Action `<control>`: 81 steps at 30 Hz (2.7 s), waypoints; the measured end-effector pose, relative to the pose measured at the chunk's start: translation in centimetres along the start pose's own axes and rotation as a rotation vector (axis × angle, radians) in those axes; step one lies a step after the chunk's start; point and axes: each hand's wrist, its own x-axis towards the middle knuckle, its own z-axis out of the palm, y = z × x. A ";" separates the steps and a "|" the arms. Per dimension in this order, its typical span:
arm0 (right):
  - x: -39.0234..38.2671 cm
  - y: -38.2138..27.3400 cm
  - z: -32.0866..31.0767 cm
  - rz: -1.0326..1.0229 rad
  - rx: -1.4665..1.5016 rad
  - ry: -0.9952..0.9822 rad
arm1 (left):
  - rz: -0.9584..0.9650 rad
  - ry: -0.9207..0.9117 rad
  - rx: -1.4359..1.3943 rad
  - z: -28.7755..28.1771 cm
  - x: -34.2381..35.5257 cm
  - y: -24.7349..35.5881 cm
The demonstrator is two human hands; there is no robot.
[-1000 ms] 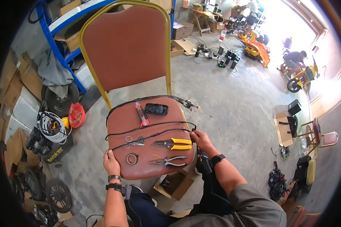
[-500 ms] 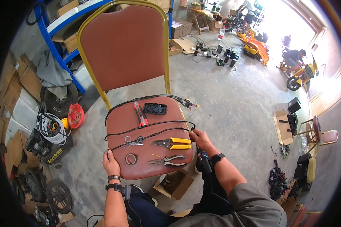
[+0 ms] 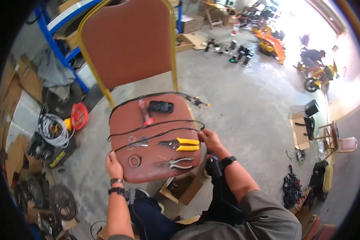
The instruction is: Preparing and repairing electrical wiring and connectors for a motorcycle.
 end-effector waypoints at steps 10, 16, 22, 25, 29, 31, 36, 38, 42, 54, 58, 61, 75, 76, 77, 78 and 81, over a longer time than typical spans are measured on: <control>-0.8 -2.8 -0.5 -0.075 -0.171 -0.002 | 0.024 0.004 -0.003 -0.3 -0.1 0.3; -1.3 -4.4 -1.5 0.032 -0.281 -0.053 | 0.015 -0.059 -0.135 -0.2 0.0 -0.7; 0.3 -3.8 -1.4 0.068 -0.247 -0.133 | -0.034 -0.101 -0.053 -0.5 0.5 -0.2; 0.3 -4.0 -1.2 0.051 -0.121 -0.098 | 0.001 -0.129 0.028 -0.9 0.6 1.0; 0.9 -3.9 -1.9 0.182 -0.210 -0.095 | 0.053 -0.156 0.148 -1.0 0.7 1.2; 1.5 -3.5 -2.2 0.205 -0.110 -0.088 | 0.009 -0.144 0.207 -0.8 0.7 0.6; 0.6 -2.3 -3.7 -0.147 -0.182 0.027 | 0.210 0.005 0.349 -1.8 -0.2 -0.8; -1.5 -2.5 -4.6 -0.128 -0.205 0.048 | 0.205 0.022 0.392 -3.2 -2.0 -0.6; -5.5 -4.5 -6.5 -0.165 -0.129 0.077 | 0.153 -0.109 0.357 -6.2 -5.5 1.6; -10.2 -9.2 -2.4 -0.343 -0.176 -0.019 | 0.259 -0.283 0.207 -8.6 -13.7 3.3; -8.5 -9.9 -0.9 -0.309 -0.228 0.018 | 0.250 -0.304 0.146 -8.0 -13.0 2.2; -7.6 -8.5 -1.0 -0.286 -0.197 0.072 | 0.201 -0.364 0.147 -7.8 -12.2 2.0; -9.6 -1.6 -3.7 -0.003 -0.233 -0.028 | 0.326 -0.457 0.203 -7.6 -12.9 1.7; -9.7 -1.6 -3.6 0.019 -0.206 -0.035 | 0.290 -0.477 0.289 -7.6 -12.8 1.6; -9.7 -1.6 -3.4 0.055 -0.172 -0.030 | 0.278 -0.437 0.277 -7.5 -13.1 1.4; -9.8 -1.6 -3.4 0.052 -0.199 -0.027 | 0.297 -0.414 0.269 -7.6 -13.2 1.3; -9.6 -1.3 -3.1 0.098 -0.176 -0.052 | 0.328 -0.376 0.273 -7.8 -13.2 1.0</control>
